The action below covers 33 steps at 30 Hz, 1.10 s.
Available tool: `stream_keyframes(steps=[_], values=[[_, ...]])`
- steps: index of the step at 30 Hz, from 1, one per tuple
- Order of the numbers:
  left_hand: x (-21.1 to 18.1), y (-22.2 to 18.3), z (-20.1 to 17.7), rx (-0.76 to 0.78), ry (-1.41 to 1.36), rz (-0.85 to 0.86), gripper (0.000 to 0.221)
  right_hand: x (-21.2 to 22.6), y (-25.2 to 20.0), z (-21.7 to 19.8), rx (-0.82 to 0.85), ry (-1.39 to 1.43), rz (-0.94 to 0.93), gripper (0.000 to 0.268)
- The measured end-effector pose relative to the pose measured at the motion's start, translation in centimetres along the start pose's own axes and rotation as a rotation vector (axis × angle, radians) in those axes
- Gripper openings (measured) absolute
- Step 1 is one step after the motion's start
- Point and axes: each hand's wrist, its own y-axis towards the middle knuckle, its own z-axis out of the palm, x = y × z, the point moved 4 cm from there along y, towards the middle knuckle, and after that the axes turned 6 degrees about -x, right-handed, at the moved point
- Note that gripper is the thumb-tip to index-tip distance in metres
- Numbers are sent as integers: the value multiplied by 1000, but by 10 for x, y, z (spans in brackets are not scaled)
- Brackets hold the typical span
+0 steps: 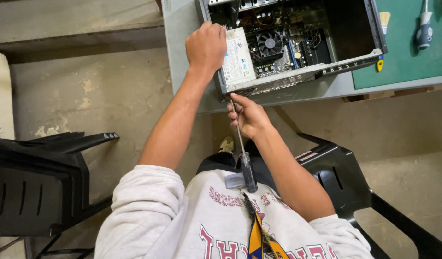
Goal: Disassembling a desktop computer case by removing the side panel and internal components like the hard drive using a screwdriver.
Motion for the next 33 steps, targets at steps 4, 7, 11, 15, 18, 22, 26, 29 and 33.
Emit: stream_keyframes(steps=[4, 7, 11, 15, 18, 22, 26, 29, 33], values=[[-4, 1, -3, 9, 5, -6, 45, -1, -1, 2, 45, -12, -1, 22], [-3, 0, -3, 16, 19, -14, 45, 0, -7, 5, 3, -41, -18, 23], [-2, 0, 2, -9, 51, 0, 43, 7, -28, 16, -84, -93, -63, 18], [-5, 0, -3, 17, 37, 1, 43, 14, -54, 27, -186, -154, -130, 20], [-5, 1, -3, 18, 56, 12, 45, 12, -45, 23, -177, -156, -151, 20], [-6, 0, -1, 14, 72, 18, 43, 16, -52, 28, -237, -242, -187, 12], [-4, -2, 3, 15, 95, 13, 40, 11, -47, 30, -254, -212, -212, 17], [-4, 0, 5, 20, 125, 16, 39, 11, -51, 31, -289, -270, -257, 22], [-6, 1, 2, 36, 126, 7, 42, 11, -56, 33, -279, -257, -255, 18]])
